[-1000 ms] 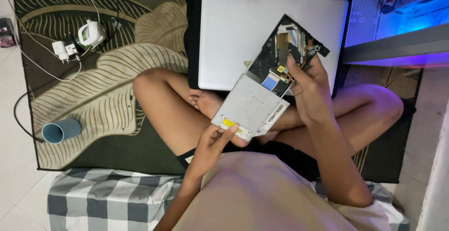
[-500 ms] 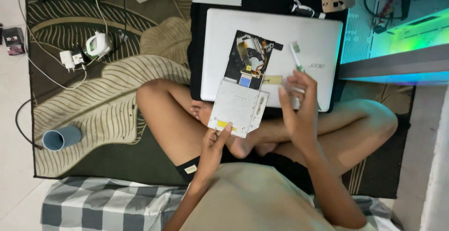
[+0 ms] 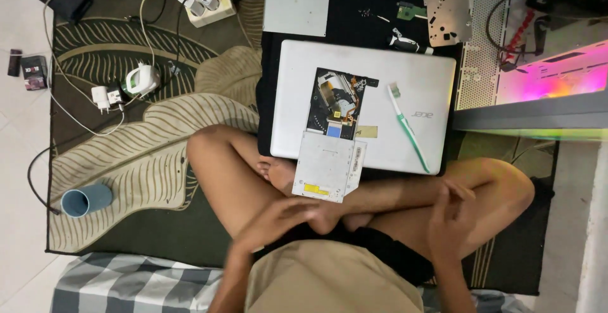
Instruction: The person sits on the floor and cleans the internal components of a disassembled laptop using a toothbrush. They brush the motherboard, a metal shield, and a circuit board, then place the cleaned parts back onto the laptop chassis.
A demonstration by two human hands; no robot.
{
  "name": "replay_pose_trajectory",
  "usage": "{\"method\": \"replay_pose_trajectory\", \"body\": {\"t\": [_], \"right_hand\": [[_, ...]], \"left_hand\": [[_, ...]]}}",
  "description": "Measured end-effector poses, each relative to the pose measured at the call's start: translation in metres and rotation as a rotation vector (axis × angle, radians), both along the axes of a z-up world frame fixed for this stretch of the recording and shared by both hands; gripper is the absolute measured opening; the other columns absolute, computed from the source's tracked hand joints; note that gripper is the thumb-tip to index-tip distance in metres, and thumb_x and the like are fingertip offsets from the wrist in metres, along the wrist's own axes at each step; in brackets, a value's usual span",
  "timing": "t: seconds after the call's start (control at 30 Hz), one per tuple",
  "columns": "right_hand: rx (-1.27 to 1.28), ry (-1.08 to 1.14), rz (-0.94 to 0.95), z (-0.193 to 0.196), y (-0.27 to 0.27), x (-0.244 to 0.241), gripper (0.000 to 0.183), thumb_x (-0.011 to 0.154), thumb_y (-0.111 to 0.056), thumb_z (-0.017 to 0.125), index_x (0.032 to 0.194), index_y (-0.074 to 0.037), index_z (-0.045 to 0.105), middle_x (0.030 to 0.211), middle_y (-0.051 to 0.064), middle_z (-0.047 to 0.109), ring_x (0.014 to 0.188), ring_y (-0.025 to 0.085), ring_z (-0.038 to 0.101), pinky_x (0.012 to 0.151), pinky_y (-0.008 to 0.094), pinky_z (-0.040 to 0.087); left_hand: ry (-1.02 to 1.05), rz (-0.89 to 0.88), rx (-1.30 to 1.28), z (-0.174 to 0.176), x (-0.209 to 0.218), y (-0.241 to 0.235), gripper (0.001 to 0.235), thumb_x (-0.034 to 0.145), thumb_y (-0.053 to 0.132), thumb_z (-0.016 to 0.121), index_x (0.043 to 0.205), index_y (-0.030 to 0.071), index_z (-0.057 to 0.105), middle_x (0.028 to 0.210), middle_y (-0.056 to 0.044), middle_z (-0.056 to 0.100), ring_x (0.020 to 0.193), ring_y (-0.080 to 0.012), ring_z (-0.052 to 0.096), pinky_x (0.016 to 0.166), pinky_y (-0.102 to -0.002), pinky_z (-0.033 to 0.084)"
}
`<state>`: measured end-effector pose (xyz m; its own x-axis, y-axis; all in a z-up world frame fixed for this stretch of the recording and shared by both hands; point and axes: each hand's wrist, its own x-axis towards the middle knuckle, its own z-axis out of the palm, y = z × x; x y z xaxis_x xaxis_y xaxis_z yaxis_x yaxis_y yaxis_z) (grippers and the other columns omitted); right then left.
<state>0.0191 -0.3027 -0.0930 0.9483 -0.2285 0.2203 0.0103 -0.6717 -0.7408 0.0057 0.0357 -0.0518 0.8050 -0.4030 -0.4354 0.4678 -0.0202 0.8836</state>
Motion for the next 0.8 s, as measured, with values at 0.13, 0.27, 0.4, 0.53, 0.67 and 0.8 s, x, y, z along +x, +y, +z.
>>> {"method": "replay_pose_trajectory", "body": {"t": [0.13,0.27,0.4,0.53,0.67,0.8], "right_hand": [[-0.297,-0.065,-0.033,-0.031,-0.045,-0.008,0.014,0.114,-0.003,0.061,0.125,0.004,0.068,0.12,0.017,0.07,0.114,0.032,0.064,0.102,0.043,0.051],[-0.478,0.055,-0.033,-0.049,-0.05,0.002,0.017,0.11,-0.011,0.061,0.116,0.002,0.071,0.104,0.016,0.07,0.098,0.033,0.063,0.095,0.046,0.041],[-0.504,0.017,-0.059,-0.048,-0.039,0.015,0.011,0.106,-0.006,0.066,0.114,-0.006,0.073,0.109,0.01,0.075,0.097,0.027,0.066,0.091,0.042,0.038],[-0.533,-0.133,-0.051,-0.059,-0.042,0.018,0.011,0.104,0.0,0.07,0.114,-0.003,0.074,0.105,0.011,0.077,0.093,0.032,0.067,0.088,0.043,0.042],[-0.496,-0.11,-0.059,-0.058,-0.04,0.02,0.013,0.104,0.001,0.068,0.116,-0.002,0.074,0.101,0.011,0.074,0.092,0.03,0.067,0.088,0.042,0.046],[-0.528,-0.109,-0.082,-0.062,-0.04,0.02,0.015,0.102,-0.001,0.066,0.114,-0.004,0.074,0.103,0.008,0.075,0.091,0.03,0.066,0.088,0.043,0.04]], "left_hand": [[-0.23,-0.04,-0.315,-0.026,0.005,0.092,0.082,0.099,0.071,0.051,0.129,-0.005,0.056,0.126,-0.02,0.066,0.119,-0.032,0.064,0.106,-0.047,0.051],[-0.252,0.43,0.434,0.019,0.08,0.095,0.028,0.107,0.033,0.048,0.092,0.011,0.059,0.096,-0.004,0.059,0.095,-0.0148,0.057,0.094,-0.033,0.041],[-0.519,0.569,0.435,0.003,0.178,0.095,0.037,0.105,0.04,0.052,0.116,0.008,0.067,0.113,-0.004,0.066,0.107,-0.0172,0.062,0.095,-0.033,0.049],[-0.361,0.63,0.392,-0.037,0.257,0.084,0.048,0.097,0.048,0.056,0.129,0.013,0.059,0.122,-0.005,0.064,0.11,-0.0164,0.062,0.093,-0.029,0.054],[-0.255,0.561,0.505,-0.046,0.294,0.072,0.049,0.09,0.056,0.059,0.117,0.015,0.058,0.112,-0.002,0.066,0.101,-0.0154,0.063,0.085,-0.03,0.053],[-0.329,0.551,0.514,-0.063,0.306,0.074,0.025,0.095,0.04,0.068,0.096,0.017,0.06,0.097,0.001,0.068,0.087,-0.0133,0.065,0.077,-0.029,0.052]]}}
